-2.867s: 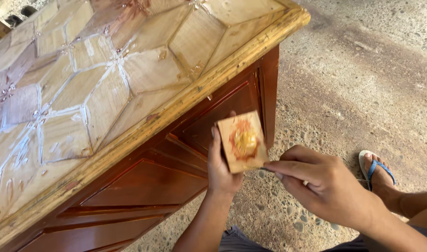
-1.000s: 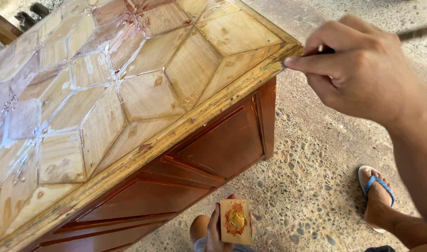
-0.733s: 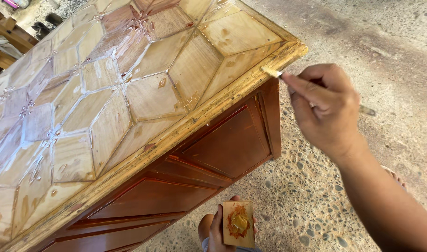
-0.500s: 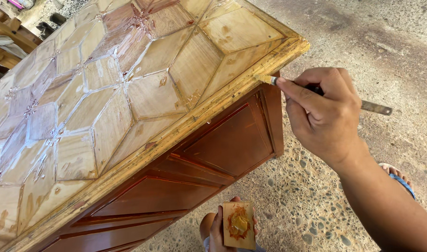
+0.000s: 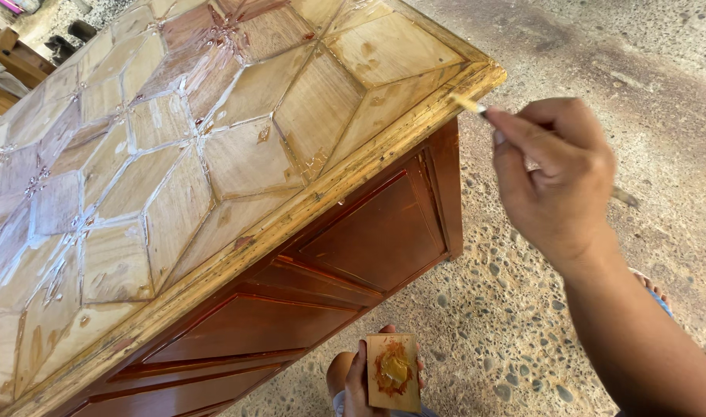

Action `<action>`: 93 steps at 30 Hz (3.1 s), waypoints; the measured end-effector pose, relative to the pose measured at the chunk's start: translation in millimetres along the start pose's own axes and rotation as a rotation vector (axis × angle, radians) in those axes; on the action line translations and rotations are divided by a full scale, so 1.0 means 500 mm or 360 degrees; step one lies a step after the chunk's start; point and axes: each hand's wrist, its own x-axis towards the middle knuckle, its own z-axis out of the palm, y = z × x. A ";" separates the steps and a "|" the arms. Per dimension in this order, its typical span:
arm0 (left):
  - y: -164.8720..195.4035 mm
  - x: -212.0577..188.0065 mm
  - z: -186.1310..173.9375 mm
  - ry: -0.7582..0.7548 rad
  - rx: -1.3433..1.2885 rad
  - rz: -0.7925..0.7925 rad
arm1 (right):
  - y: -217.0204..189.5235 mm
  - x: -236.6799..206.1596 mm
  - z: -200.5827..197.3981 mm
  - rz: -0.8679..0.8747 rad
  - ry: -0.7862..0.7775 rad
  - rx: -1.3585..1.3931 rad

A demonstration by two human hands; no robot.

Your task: The person applies a yellowish wood finish to the edges and corners of a wooden cabinet using a small brush. They repeatedly dip the brush into a small wooden block containing the finish and carefully coat the top edge and side panels.

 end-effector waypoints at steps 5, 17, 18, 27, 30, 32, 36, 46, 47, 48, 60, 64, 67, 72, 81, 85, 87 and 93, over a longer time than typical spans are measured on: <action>-0.007 -0.001 0.002 0.0122 -0.0002 -0.0045 | -0.027 -0.031 0.021 -0.0028 -0.0097 0.0166; -0.019 0.006 0.001 0.0036 0.0069 0.0005 | -0.022 0.120 -0.101 -0.0777 -0.0463 -0.0596; -0.022 0.005 0.002 -0.0004 0.0066 0.0015 | -0.033 0.124 -0.102 -0.0781 -0.0462 -0.0622; -0.020 0.001 0.000 0.0016 -0.0033 -0.0007 | -0.055 0.156 -0.089 -0.0863 -0.0444 -0.0773; -0.020 0.001 0.002 0.0048 -0.0019 0.0025 | -0.054 0.157 -0.093 -0.0911 -0.0411 -0.0779; -0.020 0.001 0.004 0.0008 -0.0009 0.0029 | -0.054 0.156 -0.089 -0.0915 -0.0466 -0.0651; -0.020 0.006 0.011 -0.0095 -0.0098 0.0017 | -0.046 0.157 -0.081 -0.0922 -0.0449 -0.0798; -0.014 0.007 0.024 -0.0146 -0.0065 -0.0011 | 0.002 0.083 -0.070 -0.0235 -0.0354 -0.0166; -0.014 0.006 0.026 -0.0139 -0.0059 -0.0014 | -0.005 0.061 -0.056 -0.0086 -0.0262 0.0031; -0.014 0.002 0.027 -0.0127 -0.0053 -0.0019 | -0.009 0.045 -0.043 -0.0106 -0.0214 0.0017; -0.013 -0.005 0.034 -0.0157 -0.0136 -0.0070 | -0.021 -0.020 0.000 0.0213 -0.0092 0.0208; -0.013 -0.007 0.036 -0.0097 -0.0127 -0.0085 | -0.020 -0.025 -0.002 0.0179 -0.0152 0.0201; -0.012 -0.003 0.041 -0.0153 -0.0152 -0.0099 | -0.010 -0.033 -0.012 0.0313 -0.0079 0.0302; -0.005 0.004 0.044 -0.0197 -0.0168 -0.0168 | 0.026 -0.052 -0.030 0.0167 -0.0252 0.0370; -0.007 -0.004 0.042 -0.0206 -0.0104 -0.0063 | 0.093 -0.052 -0.073 -0.0116 -0.0350 0.0225; -0.016 -0.007 0.049 0.0031 -0.0005 -0.0055 | 0.074 -0.054 -0.054 -0.0295 -0.0334 0.0113; -0.017 -0.011 0.052 0.0080 -0.0026 -0.0088 | 0.067 -0.033 -0.038 -0.0490 -0.0305 0.0037; -0.013 -0.024 0.045 -0.0074 0.0076 0.0030 | 0.070 0.071 -0.046 -0.0970 -0.0249 -0.0305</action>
